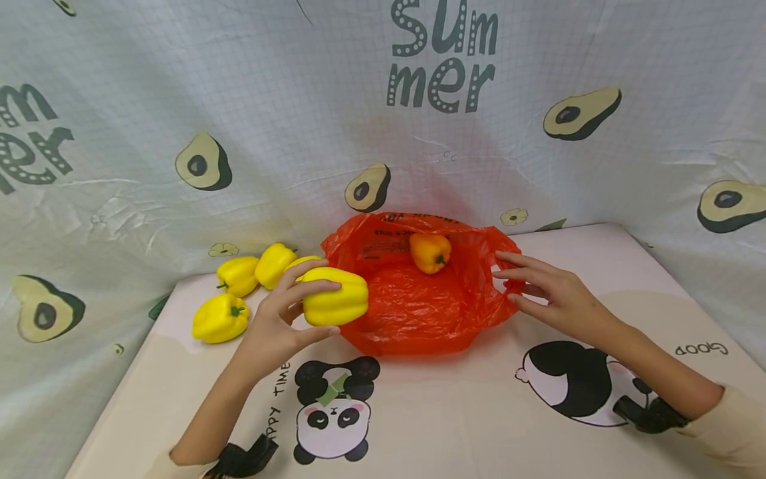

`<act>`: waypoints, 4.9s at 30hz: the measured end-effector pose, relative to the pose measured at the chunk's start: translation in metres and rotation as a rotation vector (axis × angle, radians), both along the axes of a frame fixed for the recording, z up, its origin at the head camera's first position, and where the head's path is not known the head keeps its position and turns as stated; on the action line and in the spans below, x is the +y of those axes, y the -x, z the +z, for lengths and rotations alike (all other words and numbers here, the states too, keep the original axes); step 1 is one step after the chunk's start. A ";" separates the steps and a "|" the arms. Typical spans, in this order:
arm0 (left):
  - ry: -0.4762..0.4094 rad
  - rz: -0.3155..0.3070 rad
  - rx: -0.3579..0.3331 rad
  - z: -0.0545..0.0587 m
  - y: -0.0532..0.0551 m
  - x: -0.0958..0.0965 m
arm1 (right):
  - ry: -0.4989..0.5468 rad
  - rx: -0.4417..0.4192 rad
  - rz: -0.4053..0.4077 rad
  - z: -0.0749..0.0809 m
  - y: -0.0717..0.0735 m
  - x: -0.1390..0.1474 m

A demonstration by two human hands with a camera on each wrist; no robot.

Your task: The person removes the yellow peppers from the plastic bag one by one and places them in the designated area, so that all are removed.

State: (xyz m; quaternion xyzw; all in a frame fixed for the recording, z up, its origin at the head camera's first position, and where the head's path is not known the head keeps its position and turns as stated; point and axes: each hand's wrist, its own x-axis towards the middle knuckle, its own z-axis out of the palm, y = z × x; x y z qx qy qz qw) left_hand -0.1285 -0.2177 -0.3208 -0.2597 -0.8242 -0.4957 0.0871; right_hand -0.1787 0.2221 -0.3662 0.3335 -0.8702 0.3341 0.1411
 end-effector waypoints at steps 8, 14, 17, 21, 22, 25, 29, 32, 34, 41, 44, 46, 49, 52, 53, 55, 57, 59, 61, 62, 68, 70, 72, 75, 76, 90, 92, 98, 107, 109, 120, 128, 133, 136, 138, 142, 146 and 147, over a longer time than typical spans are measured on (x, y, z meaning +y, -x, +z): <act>-0.057 -0.022 0.008 0.001 -0.009 -0.019 | 0.008 -0.001 0.008 -0.001 0.000 0.000; -0.049 0.002 0.020 0.001 -0.012 -0.030 | -0.002 0.005 0.007 -0.002 -0.001 0.001; -0.041 0.027 0.037 0.003 -0.012 -0.036 | -0.010 0.007 0.001 -0.002 -0.001 0.001; -0.031 0.062 0.067 0.005 -0.013 -0.044 | -0.009 0.004 -0.005 -0.002 -0.001 0.001; -0.034 0.069 0.070 0.006 -0.014 -0.045 | -0.009 0.003 -0.005 -0.002 -0.001 0.002; -0.036 0.094 0.076 0.007 -0.015 -0.049 | -0.007 0.000 0.000 -0.001 -0.002 0.002; -0.007 0.141 0.098 0.010 -0.015 -0.053 | -0.009 0.003 0.001 -0.001 -0.001 0.003; 0.037 0.186 0.125 0.011 -0.014 -0.058 | -0.007 0.003 0.000 -0.001 -0.001 0.003; 0.053 0.218 0.126 0.010 -0.013 -0.061 | -0.004 0.003 0.003 -0.001 -0.002 0.003; 0.091 0.278 0.105 0.006 -0.009 -0.073 | -0.002 -0.002 0.004 0.000 -0.002 0.004; 0.100 0.291 0.104 0.004 -0.007 -0.077 | -0.001 -0.002 0.003 0.000 -0.002 0.004; 0.114 0.303 0.103 0.004 -0.006 -0.080 | -0.006 0.003 0.001 0.000 -0.002 0.004; 0.143 0.325 0.098 0.003 -0.004 -0.083 | -0.014 0.008 -0.005 -0.001 -0.002 0.003; 0.166 0.351 0.086 0.002 -0.003 -0.087 | -0.016 0.007 -0.007 -0.001 -0.002 0.003; 0.170 0.358 0.080 0.002 -0.002 -0.088 | -0.014 0.005 -0.006 -0.001 -0.002 0.003; 0.175 0.373 0.065 0.001 -0.001 -0.089 | -0.011 0.001 -0.003 -0.001 -0.002 0.003; 0.179 0.385 0.051 0.000 -0.001 -0.091 | -0.004 -0.001 0.002 -0.001 -0.002 0.003; 0.180 0.393 0.037 -0.001 0.000 -0.092 | -0.001 -0.004 0.006 -0.001 -0.002 0.003; 0.182 0.396 0.022 -0.002 0.001 -0.093 | -0.003 -0.005 0.006 -0.001 -0.002 0.003; 0.184 0.396 0.016 -0.002 0.002 -0.094 | -0.007 -0.005 0.005 -0.001 -0.002 0.003; 0.200 0.393 -0.003 -0.004 0.005 -0.095 | -0.021 -0.006 -0.001 0.000 -0.002 0.004; 0.202 0.394 -0.008 -0.004 0.005 -0.096 | -0.024 -0.003 -0.001 0.000 -0.001 0.004; 0.205 0.398 -0.012 -0.003 0.006 -0.096 | -0.025 0.000 0.002 0.001 -0.001 0.004; 0.204 0.402 -0.018 -0.003 0.005 -0.096 | -0.017 0.000 0.014 0.001 -0.001 0.004; 0.204 0.403 -0.019 -0.003 0.006 -0.096 | -0.012 0.002 0.018 0.001 -0.001 0.003; 0.226 0.401 -0.069 -0.006 0.010 -0.108 | 0.004 0.004 0.024 0.002 -0.001 -0.001; 0.232 0.403 -0.077 -0.007 0.011 -0.110 | 0.002 -0.004 0.022 0.000 0.000 0.000; 0.235 0.403 -0.083 -0.008 0.013 -0.113 | 0.000 -0.017 0.009 -0.001 -0.003 -0.001; 0.234 0.371 -0.080 -0.010 0.019 -0.117 | -0.010 -0.028 0.003 -0.001 -0.002 0.000; 0.238 0.360 -0.076 -0.012 0.021 -0.118 | -0.010 -0.024 0.007 -0.001 -0.002 0.001; 0.252 0.350 -0.070 -0.016 0.029 -0.122 | -0.015 -0.009 0.007 -0.004 -0.001 0.002; 0.255 0.361 -0.058 -0.016 0.030 -0.123 | 0.004 -0.042 0.013 -0.003 -0.002 0.001; 0.274 0.353 -0.056 -0.016 0.034 -0.125 | 0.000 -0.041 0.012 -0.003 -0.002 0.001; 0.284 0.348 -0.066 -0.016 0.035 -0.126 | 0.000 -0.042 0.014 -0.003 -0.002 0.001; 0.286 0.343 -0.071 -0.015 0.035 -0.126 | 0.000 -0.040 0.015 -0.003 -0.002 0.001; 0.306 0.325 -0.064 -0.013 0.035 -0.124 | -0.002 -0.032 0.011 -0.002 -0.002 0.001; 0.361 0.302 -0.037 -0.011 0.037 -0.126 | 0.001 -0.037 0.019 -0.001 -0.002 0.000; 0.374 0.294 -0.029 -0.011 0.038 -0.127 | 0.003 -0.039 0.020 -0.001 -0.002 0.000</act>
